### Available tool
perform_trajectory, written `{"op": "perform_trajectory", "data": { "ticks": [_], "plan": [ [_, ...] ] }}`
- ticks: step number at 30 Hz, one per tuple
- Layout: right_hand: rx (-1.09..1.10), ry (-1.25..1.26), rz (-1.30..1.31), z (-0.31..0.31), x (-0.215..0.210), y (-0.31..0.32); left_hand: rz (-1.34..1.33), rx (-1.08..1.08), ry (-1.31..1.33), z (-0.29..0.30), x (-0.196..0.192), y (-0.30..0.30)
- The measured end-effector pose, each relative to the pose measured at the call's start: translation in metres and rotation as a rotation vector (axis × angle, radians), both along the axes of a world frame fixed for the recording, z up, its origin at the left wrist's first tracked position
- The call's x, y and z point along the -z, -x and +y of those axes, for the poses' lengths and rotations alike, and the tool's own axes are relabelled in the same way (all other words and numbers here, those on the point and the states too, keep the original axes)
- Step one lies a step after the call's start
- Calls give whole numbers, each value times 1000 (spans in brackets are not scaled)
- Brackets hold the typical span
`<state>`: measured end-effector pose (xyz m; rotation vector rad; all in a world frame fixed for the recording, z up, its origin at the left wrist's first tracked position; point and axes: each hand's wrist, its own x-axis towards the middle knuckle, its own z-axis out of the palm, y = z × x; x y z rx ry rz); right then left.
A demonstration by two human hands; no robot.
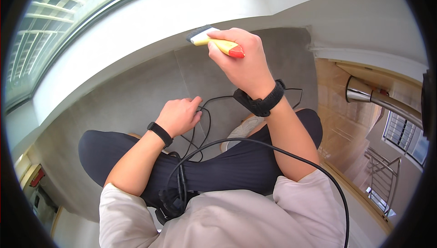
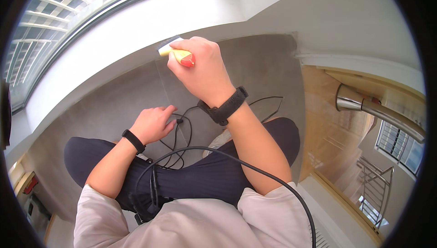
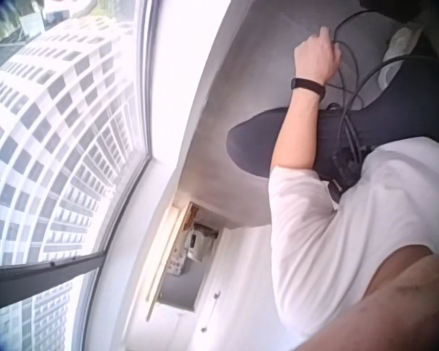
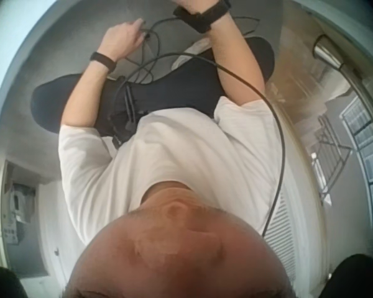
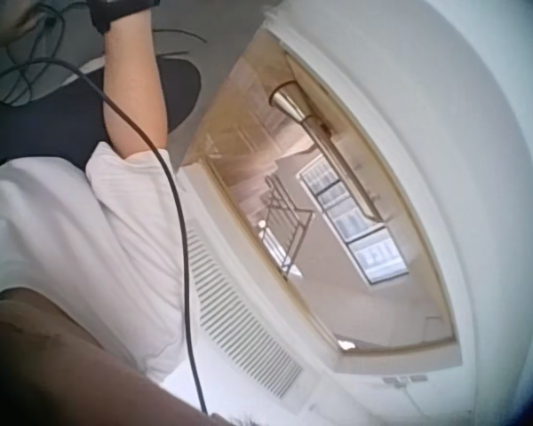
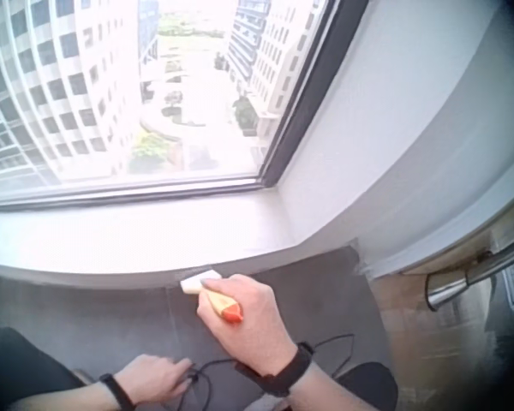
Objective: Apply paint or sealant to the edge of a wall near a window using a brush.
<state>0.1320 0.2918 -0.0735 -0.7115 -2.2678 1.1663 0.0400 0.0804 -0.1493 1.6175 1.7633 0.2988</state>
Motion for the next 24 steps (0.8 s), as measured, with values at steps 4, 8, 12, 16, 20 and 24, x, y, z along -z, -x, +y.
{"op": "perform_trajectory", "data": {
  "ticks": [4,8,12,16,20,24],
  "plan": [
    [192,-209,-100,18,2,-13,-3,-1,2,-1,0,-1],
    [347,-370,-210,46,-5,-28,-12,-16,-27,-1,0,-1],
    [310,-305,-130,28,-11,-14,-17,0,60,2,0,-2],
    [109,-297,-15,-6,7,9,6,24,82,2,-5,-1],
    [218,-298,-69,-2,8,3,0,17,77,3,-7,-1],
    [273,-284,-76,10,6,-1,-13,20,89,1,-4,-1]
  ]
}}
